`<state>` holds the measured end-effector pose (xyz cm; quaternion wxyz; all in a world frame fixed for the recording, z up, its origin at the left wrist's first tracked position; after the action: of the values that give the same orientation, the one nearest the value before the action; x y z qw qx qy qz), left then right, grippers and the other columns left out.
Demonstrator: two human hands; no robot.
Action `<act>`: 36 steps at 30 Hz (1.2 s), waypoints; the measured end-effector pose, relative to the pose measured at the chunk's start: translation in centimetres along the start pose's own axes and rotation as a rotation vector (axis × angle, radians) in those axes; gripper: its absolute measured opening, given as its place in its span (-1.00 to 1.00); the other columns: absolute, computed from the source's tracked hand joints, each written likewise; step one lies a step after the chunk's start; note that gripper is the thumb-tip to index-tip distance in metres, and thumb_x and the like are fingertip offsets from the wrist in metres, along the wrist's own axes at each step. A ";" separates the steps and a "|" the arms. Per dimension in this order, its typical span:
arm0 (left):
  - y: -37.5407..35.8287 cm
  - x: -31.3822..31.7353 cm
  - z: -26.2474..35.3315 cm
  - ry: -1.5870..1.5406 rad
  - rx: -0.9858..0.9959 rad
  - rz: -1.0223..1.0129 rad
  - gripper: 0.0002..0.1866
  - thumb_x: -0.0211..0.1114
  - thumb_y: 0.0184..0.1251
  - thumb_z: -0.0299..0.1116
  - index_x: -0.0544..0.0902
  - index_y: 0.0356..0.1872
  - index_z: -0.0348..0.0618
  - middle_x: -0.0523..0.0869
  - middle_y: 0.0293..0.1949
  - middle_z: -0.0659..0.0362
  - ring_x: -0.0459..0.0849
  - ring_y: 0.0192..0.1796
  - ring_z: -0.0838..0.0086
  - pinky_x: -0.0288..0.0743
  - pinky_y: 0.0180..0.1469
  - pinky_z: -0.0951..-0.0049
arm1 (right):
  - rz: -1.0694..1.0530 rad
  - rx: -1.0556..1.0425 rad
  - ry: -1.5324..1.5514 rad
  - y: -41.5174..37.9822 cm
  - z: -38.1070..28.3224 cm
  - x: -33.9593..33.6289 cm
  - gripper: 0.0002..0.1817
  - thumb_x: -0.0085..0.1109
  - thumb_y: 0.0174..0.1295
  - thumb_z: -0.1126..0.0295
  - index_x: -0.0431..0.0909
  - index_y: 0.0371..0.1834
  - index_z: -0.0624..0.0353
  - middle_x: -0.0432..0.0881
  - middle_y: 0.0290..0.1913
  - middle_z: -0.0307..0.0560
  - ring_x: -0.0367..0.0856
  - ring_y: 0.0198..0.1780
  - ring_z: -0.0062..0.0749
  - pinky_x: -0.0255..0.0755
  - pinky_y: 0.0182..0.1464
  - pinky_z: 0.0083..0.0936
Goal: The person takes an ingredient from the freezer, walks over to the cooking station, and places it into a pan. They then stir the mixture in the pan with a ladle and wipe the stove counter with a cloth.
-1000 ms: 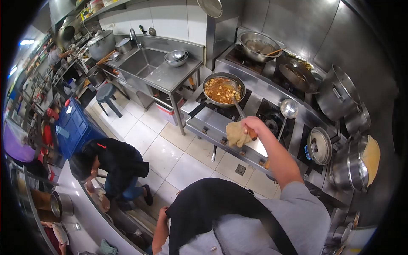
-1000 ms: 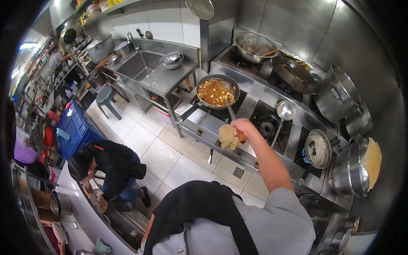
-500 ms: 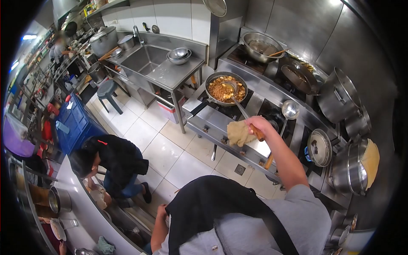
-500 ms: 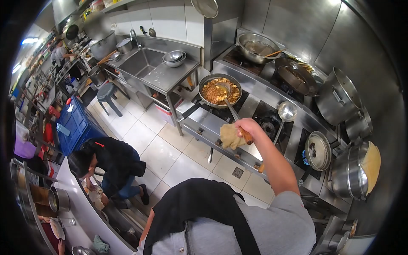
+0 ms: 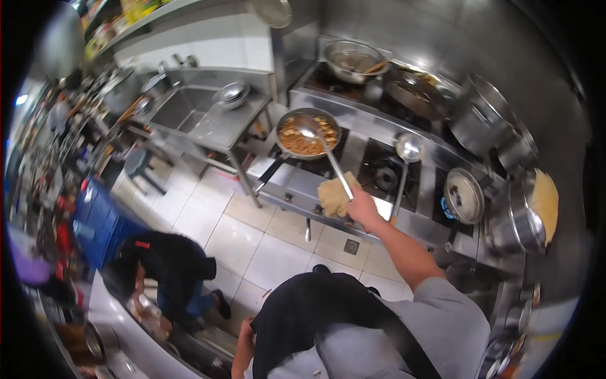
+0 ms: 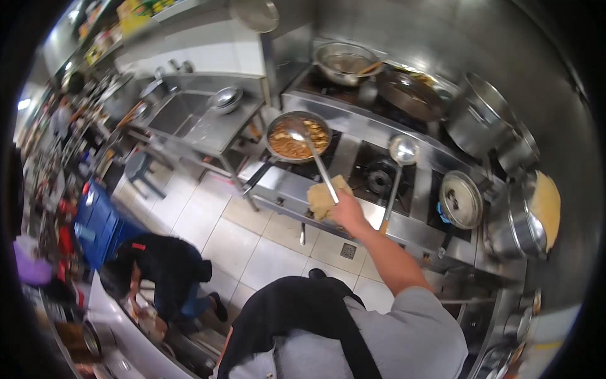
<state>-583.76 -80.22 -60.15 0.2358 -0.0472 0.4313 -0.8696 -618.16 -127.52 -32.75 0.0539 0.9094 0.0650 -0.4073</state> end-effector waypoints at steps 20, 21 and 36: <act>6.6 43.7 39.9 0.669 1.329 -0.504 -0.57 0.27 0.35 -0.31 0.48 0.21 -0.15 0.56 0.19 0.06 0.62 0.12 0.19 0.52 0.18 0.14 | -0.281 0.229 0.622 7.7 3.9 4.2 -0.63 0.18 0.25 0.15 0.61 -0.23 0.31 0.67 -0.33 -0.01 0.67 -0.28 -0.29 0.55 -0.16 -0.25; 6.7 44.4 40.2 0.480 1.315 -0.555 -0.61 0.24 0.39 -0.31 0.49 0.20 -0.15 0.59 0.17 0.09 0.63 0.10 0.24 0.51 0.16 0.15 | -0.313 0.198 0.573 7.6 3.5 3.5 -0.60 0.17 0.28 0.10 0.61 -0.22 0.31 0.68 -0.30 0.01 0.69 -0.23 -0.25 0.54 -0.10 -0.23; 6.2 42.7 38.4 0.835 1.271 -0.198 -0.52 0.26 0.27 -0.42 0.48 0.21 -0.33 0.50 0.27 -0.21 0.48 0.30 -0.16 0.38 0.37 0.06 | 0.257 0.642 0.217 0.5 20.9 -3.8 -0.61 0.23 0.08 0.29 0.47 -0.11 0.34 0.65 -0.35 0.19 0.70 -0.20 0.09 0.55 -0.08 -0.08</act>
<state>-608.31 -130.64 -46.15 -0.0441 0.3916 -0.1044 -0.9131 -635.93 -131.40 -43.70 -0.1907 0.9187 -0.1755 -0.2980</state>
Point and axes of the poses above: each hand's wrist, its own y-axis towards the middle knuckle, its own x-axis out of the palm, z = x × y, the point moved 1 cm from there along y, towards the middle knuckle
